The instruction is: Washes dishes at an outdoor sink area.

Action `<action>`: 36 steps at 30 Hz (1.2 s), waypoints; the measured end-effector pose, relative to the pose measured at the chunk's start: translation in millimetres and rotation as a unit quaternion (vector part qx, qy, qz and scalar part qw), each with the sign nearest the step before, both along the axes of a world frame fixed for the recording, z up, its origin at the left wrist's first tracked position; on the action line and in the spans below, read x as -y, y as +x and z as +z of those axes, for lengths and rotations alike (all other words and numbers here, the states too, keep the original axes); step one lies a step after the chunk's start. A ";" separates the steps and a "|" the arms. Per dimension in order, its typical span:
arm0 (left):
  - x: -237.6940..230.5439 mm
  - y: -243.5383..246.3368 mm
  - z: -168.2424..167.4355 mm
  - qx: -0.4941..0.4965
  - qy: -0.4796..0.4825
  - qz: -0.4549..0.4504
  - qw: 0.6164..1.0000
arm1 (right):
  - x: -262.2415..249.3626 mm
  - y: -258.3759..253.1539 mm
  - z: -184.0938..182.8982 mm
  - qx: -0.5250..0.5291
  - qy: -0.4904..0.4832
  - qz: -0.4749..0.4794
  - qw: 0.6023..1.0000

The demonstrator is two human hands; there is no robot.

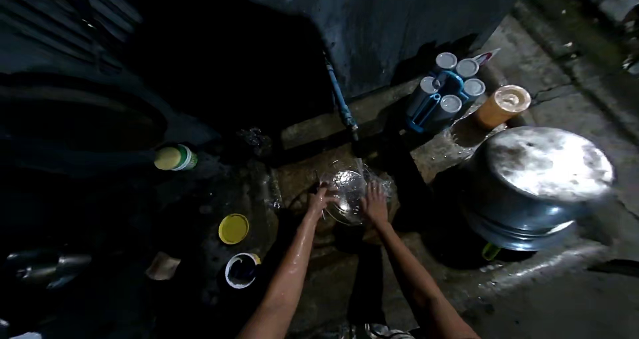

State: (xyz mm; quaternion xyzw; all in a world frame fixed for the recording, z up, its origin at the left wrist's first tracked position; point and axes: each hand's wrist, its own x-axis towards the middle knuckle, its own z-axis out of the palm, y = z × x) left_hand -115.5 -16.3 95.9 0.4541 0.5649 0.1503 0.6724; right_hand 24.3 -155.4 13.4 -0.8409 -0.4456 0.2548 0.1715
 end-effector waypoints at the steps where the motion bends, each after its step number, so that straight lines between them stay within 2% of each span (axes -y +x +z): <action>1: 1.2 -3.0 4.3 0.014 -0.002 -0.023 1.000 | -7.7 8.2 -7.1 0.031 0.019 -0.033 0.999; 3: 6.5 4.7 12.2 0.000 0.000 -0.075 0.997 | -41.3 14.2 -6.2 0.058 0.071 -0.057 0.994; 4: 8.6 10.1 11.9 -0.023 0.001 -0.092 0.995 | -58.0 10.2 6.4 0.031 0.075 -0.041 0.996; 6: 10.5 17.3 7.0 -0.068 -0.015 -0.070 0.995 | -70.7 -6.7 31.9 -0.007 0.070 0.067 0.995; 8: 6.9 20.1 2.2 -0.075 -0.026 -0.020 0.997 | -56.9 -16.8 43.6 -0.029 0.072 0.203 0.976; 10: -1.9 14.8 0.1 -0.060 -0.051 -0.006 0.997 | -26.6 -16.0 50.9 -0.058 0.049 0.321 0.944; 12: -10.7 11.1 -2.6 -0.031 -0.080 -0.025 0.996 | 0.6 -8.9 77.0 -0.056 0.022 0.351 0.935; 14: -12.0 9.0 -3.8 0.022 -0.097 -0.057 0.993 | 10.8 -2.4 113.3 -0.046 -0.042 0.305 0.950; 16: -12.7 15.4 -6.3 0.069 -0.119 -0.039 0.990 | 7.1 11.4 145.9 -0.059 -0.085 0.225 0.969; 17: -11.5 18.5 -6.7 0.078 -0.119 -0.032 0.989 | 7.8 19.2 155.7 -0.080 -0.072 0.176 0.978; 19: -9.0 17.8 -17.9 0.084 -0.093 -0.046 0.991 | 16.4 33.7 165.7 -0.172 0.032 0.045 0.984; 21: -8.2 19.3 -34.1 0.024 -0.061 -0.069 0.995 | 26.6 53.2 152.8 -0.299 0.141 -0.064 0.942; 24: -5.0 16.7 -42.1 -0.016 -0.074 -0.089 0.993 | 35.4 71.1 126.1 -0.509 0.199 -0.235 0.804; 26: -6.6 9.1 -33.4 0.044 -0.092 -0.124 0.987 | 34.5 76.7 107.9 -0.566 0.190 -0.313 0.739; 27: -8.2 5.7 -28.7 0.078 -0.103 -0.136 0.982 | 32.2 76.7 96.7 -0.564 0.181 -0.349 0.726; 28: -9.6 3.6 -24.7 0.098 -0.108 -0.146 0.978 | 28.3 74.5 86.4 -0.533 0.166 -0.386 0.735; 29: -11.5 2.4 -18.4 0.099 -0.111 -0.161 0.976 | 22.6 70.3 75.3 -0.465 0.151 -0.424 0.763; 31: -10.6 2.5 -3.1 0.077 -0.110 -0.156 0.979 | 11.2 63.2 51.4 -0.293 0.098 -0.446 0.840; 33: -5.3 2.8 13.6 0.066 -0.090 -0.123 0.986 | -4.6 52.0 41.4 -0.172 0.059 -0.389 0.903; 36: -7.5 -0.5 34.3 0.037 -0.033 -0.101 0.994 | -44.5 18.9 24.8 -0.060 0.100 -0.261 0.958</action>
